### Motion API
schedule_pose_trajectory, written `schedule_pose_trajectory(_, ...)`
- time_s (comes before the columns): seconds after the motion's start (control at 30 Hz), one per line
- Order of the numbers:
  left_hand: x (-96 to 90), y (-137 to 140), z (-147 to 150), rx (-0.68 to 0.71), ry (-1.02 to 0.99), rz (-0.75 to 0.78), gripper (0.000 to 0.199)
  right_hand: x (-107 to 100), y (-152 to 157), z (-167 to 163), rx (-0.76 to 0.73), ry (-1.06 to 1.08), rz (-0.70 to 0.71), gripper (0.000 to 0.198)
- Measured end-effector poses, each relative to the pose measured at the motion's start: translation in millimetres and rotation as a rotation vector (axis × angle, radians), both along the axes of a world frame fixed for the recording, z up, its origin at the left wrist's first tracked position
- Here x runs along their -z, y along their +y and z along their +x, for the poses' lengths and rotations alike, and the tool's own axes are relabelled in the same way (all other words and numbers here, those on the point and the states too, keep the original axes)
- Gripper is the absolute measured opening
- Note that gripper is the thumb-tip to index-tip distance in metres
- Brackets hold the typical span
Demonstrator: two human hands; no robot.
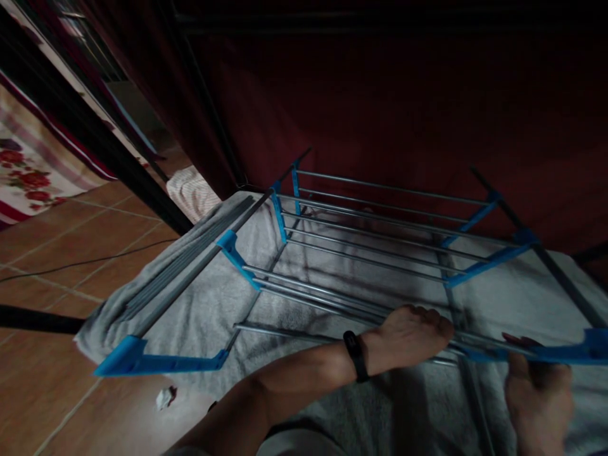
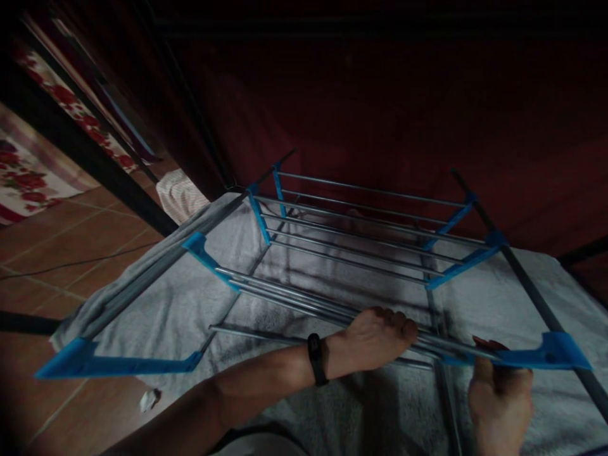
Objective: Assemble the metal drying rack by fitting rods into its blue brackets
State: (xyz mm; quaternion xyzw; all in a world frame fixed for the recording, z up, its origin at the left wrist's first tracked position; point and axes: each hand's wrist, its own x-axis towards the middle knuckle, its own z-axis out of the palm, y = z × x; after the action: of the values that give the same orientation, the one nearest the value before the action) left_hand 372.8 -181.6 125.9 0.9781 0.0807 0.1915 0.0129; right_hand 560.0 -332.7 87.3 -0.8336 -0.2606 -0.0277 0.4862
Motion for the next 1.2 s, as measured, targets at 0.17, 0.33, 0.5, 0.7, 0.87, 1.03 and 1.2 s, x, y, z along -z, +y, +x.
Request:
schedule_pose_trajectory(0.17, -10.5, -5, -17, 0.055, -0.036, 0.079, 0.029, 0, 2, -3, 0.018, 0.008, 0.025, 0.05)
schedule_pose_trajectory(0.33, 6.2, -27, -72, 0.196, -0.038, 0.076, 0.028, 12, 4, 1, 0.016, -0.013, 0.094, 0.049)
schedule_pose_trajectory(0.5, 65.1, -39, -127, -0.156, 0.138, -0.12, 0.039, 24, 3, 7, -0.006, -0.002, 0.138, 0.054)
schedule_pose_trajectory(0.7, 93.6, -33, -140, -0.308, 0.288, -0.229, 0.046, 31, 5, 14, 0.007, -0.024, 0.153, 0.053)
schedule_pose_trajectory(0.87, 79.2, -31, -135, -0.285, 0.326, -0.392, 0.049, 35, -1, -3, 0.012, 0.08, 0.117, 0.06)
schedule_pose_trajectory(1.03, 60.9, -36, -145, -0.351, 0.349, -0.487, 0.073, 50, -23, -38, 0.043, 0.196, 0.14, 0.072)
schedule_pose_trajectory(1.2, 41.1, -36, -146, -0.32, 0.288, -0.448, 0.076, 64, -38, -58, 0.025, 0.259, 0.132, 0.062)
